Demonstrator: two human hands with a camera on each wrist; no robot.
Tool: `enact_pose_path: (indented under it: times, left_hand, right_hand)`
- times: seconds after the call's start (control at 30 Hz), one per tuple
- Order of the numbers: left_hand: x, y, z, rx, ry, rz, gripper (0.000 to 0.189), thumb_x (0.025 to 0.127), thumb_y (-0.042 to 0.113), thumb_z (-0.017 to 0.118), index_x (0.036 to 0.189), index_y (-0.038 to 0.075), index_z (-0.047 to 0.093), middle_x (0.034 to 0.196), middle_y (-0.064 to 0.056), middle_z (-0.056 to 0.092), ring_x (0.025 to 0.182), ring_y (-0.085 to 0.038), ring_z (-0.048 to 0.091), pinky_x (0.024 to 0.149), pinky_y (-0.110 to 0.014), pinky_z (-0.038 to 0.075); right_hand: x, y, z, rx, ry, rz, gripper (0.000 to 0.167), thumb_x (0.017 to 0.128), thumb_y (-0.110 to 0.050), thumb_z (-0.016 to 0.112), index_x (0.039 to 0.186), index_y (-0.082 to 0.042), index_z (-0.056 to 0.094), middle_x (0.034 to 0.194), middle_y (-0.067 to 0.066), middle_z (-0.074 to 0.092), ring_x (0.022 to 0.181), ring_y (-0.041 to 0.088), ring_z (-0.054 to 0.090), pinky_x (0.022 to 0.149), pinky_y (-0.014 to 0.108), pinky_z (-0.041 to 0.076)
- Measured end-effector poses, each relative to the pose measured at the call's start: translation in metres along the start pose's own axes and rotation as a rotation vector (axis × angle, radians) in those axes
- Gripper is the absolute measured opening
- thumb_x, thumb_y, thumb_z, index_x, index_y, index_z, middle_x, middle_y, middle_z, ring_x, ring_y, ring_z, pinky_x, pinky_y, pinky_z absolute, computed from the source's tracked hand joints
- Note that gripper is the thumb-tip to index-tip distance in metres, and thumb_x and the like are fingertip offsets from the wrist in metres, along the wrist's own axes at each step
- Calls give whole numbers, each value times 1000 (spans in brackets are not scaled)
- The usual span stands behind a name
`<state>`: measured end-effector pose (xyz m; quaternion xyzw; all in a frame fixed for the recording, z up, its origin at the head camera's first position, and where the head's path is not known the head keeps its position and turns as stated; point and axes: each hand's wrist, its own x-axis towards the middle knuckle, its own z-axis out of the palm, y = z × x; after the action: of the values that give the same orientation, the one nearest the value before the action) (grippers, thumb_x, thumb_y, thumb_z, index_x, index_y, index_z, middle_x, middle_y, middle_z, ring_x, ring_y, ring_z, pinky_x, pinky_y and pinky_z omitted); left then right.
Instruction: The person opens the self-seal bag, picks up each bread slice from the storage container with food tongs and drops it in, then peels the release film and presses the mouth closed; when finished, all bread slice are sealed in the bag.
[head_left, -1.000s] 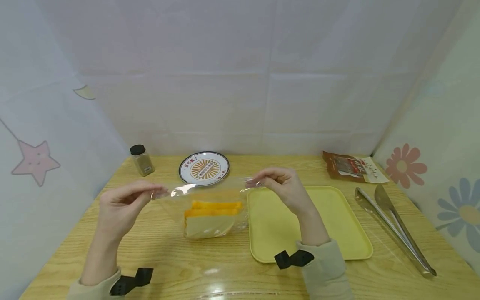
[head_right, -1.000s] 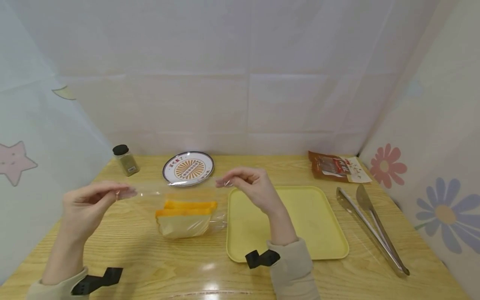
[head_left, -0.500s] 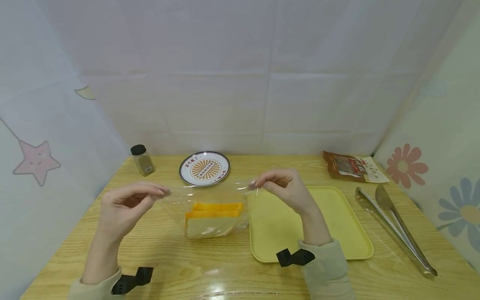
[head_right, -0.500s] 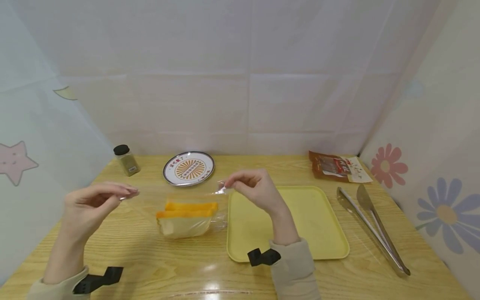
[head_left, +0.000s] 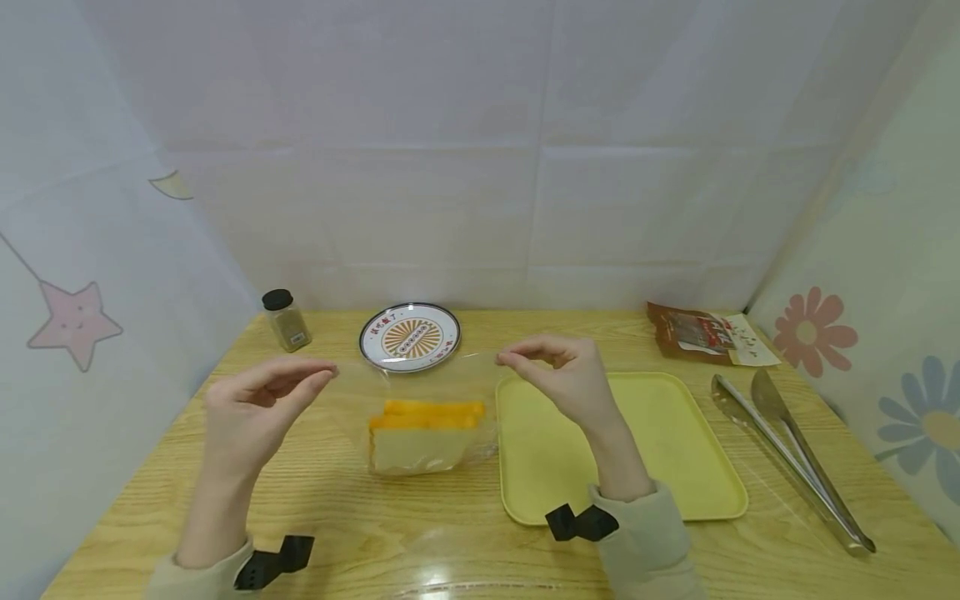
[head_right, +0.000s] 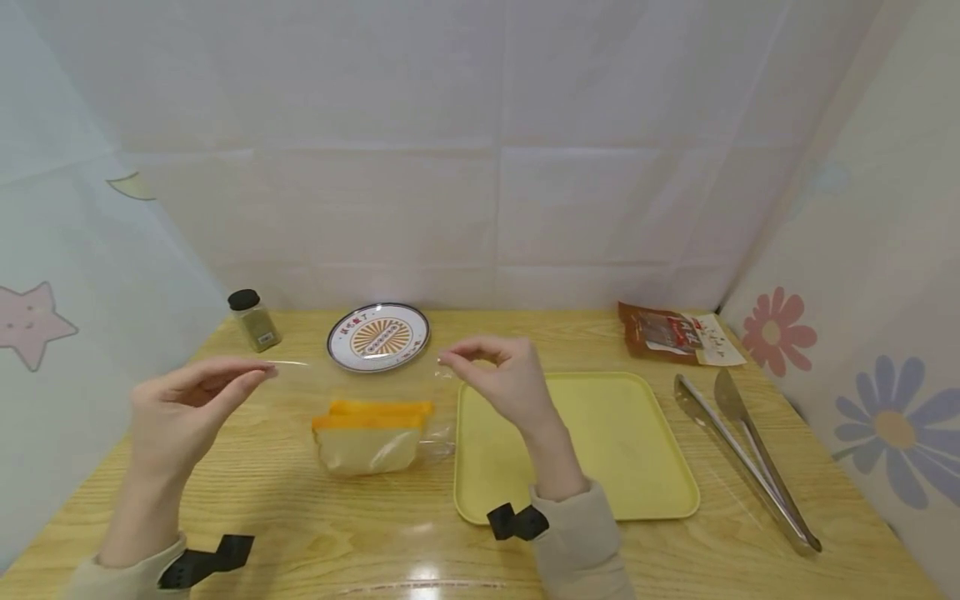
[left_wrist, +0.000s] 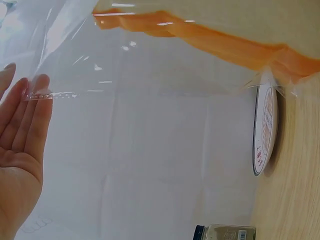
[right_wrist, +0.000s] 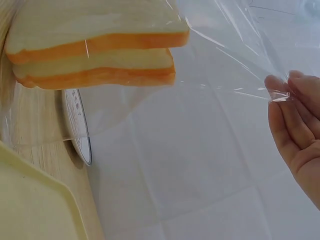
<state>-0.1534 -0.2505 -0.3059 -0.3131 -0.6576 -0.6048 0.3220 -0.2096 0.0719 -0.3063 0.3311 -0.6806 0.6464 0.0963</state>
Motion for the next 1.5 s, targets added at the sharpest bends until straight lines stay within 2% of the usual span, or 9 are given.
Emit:
enact_pose_path:
  times: [0.17, 0.37, 0.6, 0.73, 0.9, 1.1, 1.17, 1.33, 1.5]
  left_hand:
    - [1, -2, 8, 105, 91, -22, 24, 66, -30, 64, 87, -18, 65, 87, -1, 74, 78, -8, 70, 73, -14, 56]
    - [2, -4, 15, 252, 169, -33, 22, 65, -28, 67, 84, -17, 66, 83, 5, 72, 74, -5, 68, 69, -12, 55]
    - [1, -3, 13, 358, 186, -31, 19, 67, -24, 69, 83, -13, 66, 82, 10, 69, 74, -1, 66, 69, -9, 53]
    - [2, -1, 12, 440, 172, -12, 25, 69, -19, 71, 92, -9, 68, 84, 9, 68, 75, 1, 65, 72, -8, 53]
    - [2, 2, 14, 552, 170, -102, 33, 72, -10, 74, 103, 0, 71, 83, 21, 65, 73, 8, 63, 70, -6, 52]
    - [1, 3, 12, 513, 130, -375, 14, 83, 8, 72, 96, 3, 73, 80, 23, 67, 70, 4, 65, 67, -10, 54]
    - [1, 4, 11, 479, 114, -432, 15, 84, 11, 70, 95, 1, 72, 82, 21, 67, 72, 3, 66, 69, -11, 55]
    - [2, 5, 14, 413, 138, -451, 15, 85, 8, 69, 92, -5, 70, 79, 14, 69, 71, 0, 65, 67, -12, 55]
    - [2, 5, 19, 391, 189, -447, 13, 83, 5, 70, 89, -7, 71, 73, 20, 68, 67, 0, 66, 65, -12, 55]
  right_hand:
    - [1, -1, 7, -34, 77, 8, 10, 81, 1, 70, 88, 8, 71, 87, 19, 72, 81, 11, 70, 81, 28, 58]
    - [2, -3, 13, -46, 122, 32, 9, 82, 4, 68, 90, 8, 70, 88, 25, 70, 80, 10, 70, 79, 29, 59]
    - [3, -2, 17, -24, 147, 37, 12, 83, 13, 61, 91, 10, 68, 88, 27, 68, 79, 23, 71, 76, 35, 59]
    - [3, -2, 19, -61, 161, 18, 10, 82, 14, 61, 89, 10, 68, 87, 26, 69, 78, 26, 71, 74, 32, 60]
    - [3, -4, 18, -62, 165, 31, 8, 82, 10, 64, 90, 8, 62, 87, 25, 68, 77, 14, 70, 73, 27, 59]
    - [4, 2, 14, -66, 167, 68, 20, 85, 4, 64, 102, 6, 55, 91, 24, 67, 79, 15, 69, 74, 25, 58]
    - [5, 3, 14, -60, 164, 75, 21, 85, 4, 64, 104, 6, 55, 91, 25, 67, 80, 13, 68, 74, 24, 58]
    - [6, 3, 14, -20, 131, 85, 24, 85, 3, 65, 107, 5, 56, 94, 27, 67, 81, 10, 68, 74, 25, 58]
    - [4, 5, 17, -48, 48, 246, 29, 84, -13, 72, 110, -4, 63, 99, 16, 70, 84, 16, 68, 75, 25, 57]
